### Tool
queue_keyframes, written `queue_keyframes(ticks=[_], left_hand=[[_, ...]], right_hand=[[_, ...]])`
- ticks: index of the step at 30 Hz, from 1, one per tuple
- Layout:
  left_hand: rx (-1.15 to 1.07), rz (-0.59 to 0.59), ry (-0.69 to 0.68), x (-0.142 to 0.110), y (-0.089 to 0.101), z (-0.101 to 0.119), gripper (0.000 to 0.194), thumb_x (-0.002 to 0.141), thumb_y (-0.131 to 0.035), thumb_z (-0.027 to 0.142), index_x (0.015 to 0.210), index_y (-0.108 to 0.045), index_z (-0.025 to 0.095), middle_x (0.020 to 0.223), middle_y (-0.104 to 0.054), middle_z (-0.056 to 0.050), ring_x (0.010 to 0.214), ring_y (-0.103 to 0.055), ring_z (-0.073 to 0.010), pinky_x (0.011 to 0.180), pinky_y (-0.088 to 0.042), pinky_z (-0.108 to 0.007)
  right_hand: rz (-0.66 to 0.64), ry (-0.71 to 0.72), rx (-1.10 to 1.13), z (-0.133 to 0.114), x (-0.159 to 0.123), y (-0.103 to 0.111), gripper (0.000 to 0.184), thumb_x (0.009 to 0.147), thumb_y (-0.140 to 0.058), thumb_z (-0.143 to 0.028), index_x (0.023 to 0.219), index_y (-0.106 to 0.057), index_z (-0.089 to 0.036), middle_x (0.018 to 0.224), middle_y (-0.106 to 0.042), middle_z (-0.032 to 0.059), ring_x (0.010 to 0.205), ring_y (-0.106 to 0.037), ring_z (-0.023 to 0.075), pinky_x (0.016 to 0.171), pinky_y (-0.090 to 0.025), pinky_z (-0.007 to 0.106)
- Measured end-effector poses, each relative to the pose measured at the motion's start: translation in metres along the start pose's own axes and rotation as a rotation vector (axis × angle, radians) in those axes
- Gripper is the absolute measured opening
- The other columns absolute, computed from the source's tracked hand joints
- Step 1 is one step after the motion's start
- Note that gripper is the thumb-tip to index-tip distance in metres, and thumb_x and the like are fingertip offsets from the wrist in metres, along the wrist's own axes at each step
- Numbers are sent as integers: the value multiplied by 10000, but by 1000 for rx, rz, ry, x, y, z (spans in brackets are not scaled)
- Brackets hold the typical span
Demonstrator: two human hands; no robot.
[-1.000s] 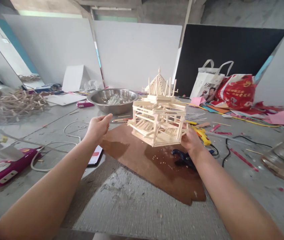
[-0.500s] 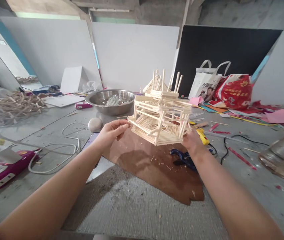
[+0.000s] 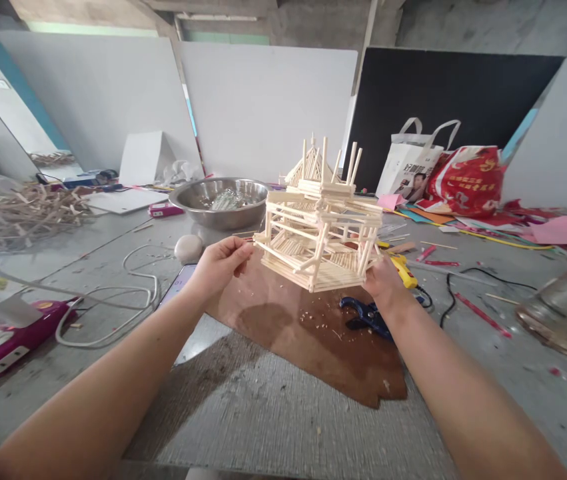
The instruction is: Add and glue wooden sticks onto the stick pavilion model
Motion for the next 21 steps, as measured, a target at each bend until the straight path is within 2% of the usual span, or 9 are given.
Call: queue_keyframes(ticks=[3, 7, 10, 14, 17, 19, 21], left_hand=[[-233, 139, 30, 6, 14, -6, 265, 699, -528, 393, 581, -478, 161, 504, -467, 35, 428, -421, -63, 432, -348, -186], [-446, 451, 121, 14, 44, -26, 303, 667, -541, 418, 544, -452, 155, 547, -498, 13, 459, -461, -73, 473, -406, -208], [-414, 671, 250, 16, 65, -45, 286, 659, -538, 414, 563, -456, 157, 543, -494, 18, 443, -463, -73, 435, -378, -201], [-329, 861, 374, 14, 86, -63, 230, 671, -514, 377, 613, -454, 163, 551, -485, 32, 389, -427, -59, 383, -325, -193], [-357, 937, 426, 13, 98, -72, 181, 710, -462, 332, 636, -417, 173, 566, -463, 47, 365, -406, -42, 371, -304, -184], [-377, 906, 428, 14, 100, -72, 143, 716, -456, 296, 654, -411, 175, 594, -472, 47, 368, -413, -36, 376, -312, -182], [-396, 811, 394, 15, 93, -66, 109, 676, -515, 254, 689, -441, 174, 640, -510, 41, 384, -434, -33, 390, -328, -180]], right_hand=[[34, -47, 9, -2, -2, -3, 110, 605, -524, -217, 711, -538, -243, 552, -616, -38, 731, -624, 196, 697, -496, 342], [55, -62, 25, -4, -4, -3, 112, 621, -524, -278, 719, -556, -234, 636, -650, -2, 770, -620, 224, 712, -494, 385], [108, -74, 38, -6, -4, 1, 139, 640, -519, -287, 758, -572, -236, 710, -669, 1, 747, -624, 214, 714, -495, 393], [98, -83, 26, -10, -5, 3, 132, 644, -537, -310, 739, -583, -231, 736, -674, 5, 732, -624, 207, 711, -496, 414], [40, -71, 27, -13, -5, 3, 141, 623, -563, -342, 725, -587, -248, 736, -672, -4, 775, -616, 214, 710, -492, 434], [37, -83, 31, -12, -4, 4, 159, 609, -573, -349, 731, -592, -249, 749, -673, 4, 802, -609, 224, 700, -491, 440], [59, -93, 26, -11, -3, 7, 162, 600, -579, -336, 733, -594, -244, 768, -673, 12, 816, -604, 233, 689, -490, 441]])
Point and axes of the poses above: each hand's wrist, its own x-axis towards the middle knuckle, its own y-axis out of the back of the hand, z = x × y, the point moved 5 cm from there along x, towards the middle knuckle
